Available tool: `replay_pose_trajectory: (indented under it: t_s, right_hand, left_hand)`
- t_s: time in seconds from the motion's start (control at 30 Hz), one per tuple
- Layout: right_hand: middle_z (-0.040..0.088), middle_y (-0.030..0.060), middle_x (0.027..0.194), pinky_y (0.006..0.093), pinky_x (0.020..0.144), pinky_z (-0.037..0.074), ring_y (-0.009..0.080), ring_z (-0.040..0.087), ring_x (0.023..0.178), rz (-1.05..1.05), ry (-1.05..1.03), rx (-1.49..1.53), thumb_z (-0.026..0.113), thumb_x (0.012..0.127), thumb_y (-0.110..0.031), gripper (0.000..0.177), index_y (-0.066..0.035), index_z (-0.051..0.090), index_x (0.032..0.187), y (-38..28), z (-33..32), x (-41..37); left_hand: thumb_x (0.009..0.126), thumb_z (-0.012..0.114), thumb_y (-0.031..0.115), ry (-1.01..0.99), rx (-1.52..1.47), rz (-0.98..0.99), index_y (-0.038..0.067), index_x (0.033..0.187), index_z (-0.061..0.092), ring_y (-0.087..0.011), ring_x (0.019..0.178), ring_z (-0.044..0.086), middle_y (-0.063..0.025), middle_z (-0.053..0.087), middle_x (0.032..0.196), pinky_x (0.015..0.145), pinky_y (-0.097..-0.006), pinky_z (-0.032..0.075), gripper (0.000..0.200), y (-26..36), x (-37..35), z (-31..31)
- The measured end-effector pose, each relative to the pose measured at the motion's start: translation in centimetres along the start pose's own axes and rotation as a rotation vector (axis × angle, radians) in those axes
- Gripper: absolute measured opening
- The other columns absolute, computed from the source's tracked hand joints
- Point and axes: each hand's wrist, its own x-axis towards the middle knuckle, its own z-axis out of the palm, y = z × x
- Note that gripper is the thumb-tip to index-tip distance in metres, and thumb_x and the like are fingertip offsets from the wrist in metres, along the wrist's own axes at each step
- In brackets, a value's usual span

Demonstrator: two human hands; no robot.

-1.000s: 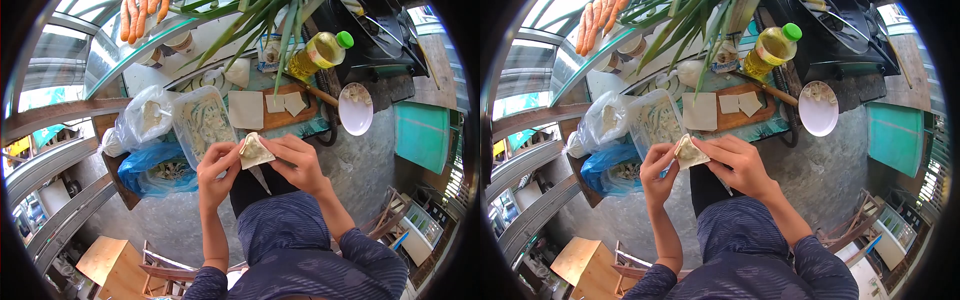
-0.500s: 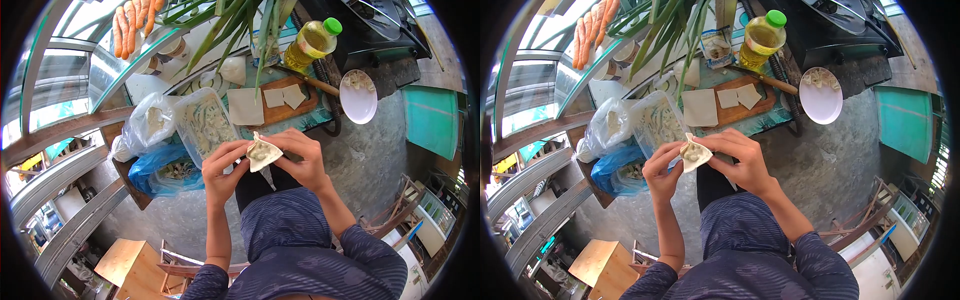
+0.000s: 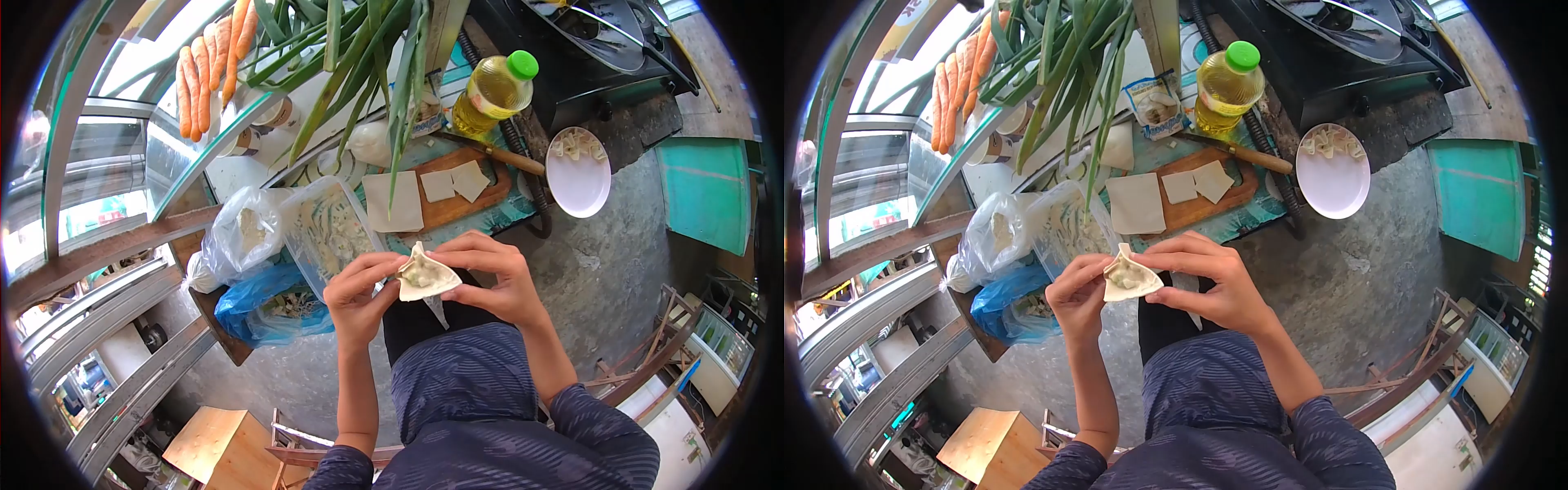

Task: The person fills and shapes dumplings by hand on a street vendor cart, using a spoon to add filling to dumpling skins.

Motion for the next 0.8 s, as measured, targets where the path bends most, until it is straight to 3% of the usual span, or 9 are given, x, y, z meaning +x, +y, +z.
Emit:
replay_pose_trajectory:
  t_s: [0.27, 0.63, 0.8]
  right_hand:
    - [0.067, 0.009, 0.106, 0.032, 0.081, 0.047, 0.0204, 0.06, 0.09, -0.052, 0.025, -0.048, 0.076, 0.07, -0.009, 0.046, -0.008, 0.066, 0.115, 0.2, -1.6, -0.2]
    - [0.067, 0.0085, 0.094, 0.0309, 0.077, 0.047, 0.0203, 0.059, 0.082, -0.039, 0.067, -0.077, 0.074, 0.071, -0.007, 0.049, -0.007, 0.063, 0.119, -0.1, -3.0, -1.4]
    - [0.069, 0.0075, 0.094, 0.0306, 0.077, 0.047, 0.02, 0.062, 0.084, -0.134, 0.199, -0.183, 0.075, 0.07, -0.008, 0.041, -0.005, 0.067, 0.11, -0.3, -3.5, -1.5]
  left_hand:
    - [0.072, 0.061, -0.02, -0.044, -0.194, -0.007, -0.008, 0.106, 0.064, -0.0247, 0.1, 0.062, -0.0192, 0.062, 0.106, 0.083, -0.0324, 0.056, 0.036, 0.1, 0.7, 1.5]
    - [0.077, 0.061, -0.016, -0.028, -0.275, -0.086, -0.007, 0.11, 0.062, -0.0257, 0.106, 0.059, -0.0199, 0.062, 0.111, 0.087, -0.0344, 0.053, 0.034, -0.7, 0.4, 4.0]
    - [0.077, 0.062, -0.015, -0.087, -0.289, -0.096, -0.007, 0.111, 0.062, -0.0265, 0.107, 0.059, -0.0206, 0.06, 0.114, 0.086, -0.0349, 0.054, 0.035, -0.6, 0.9, 5.0]
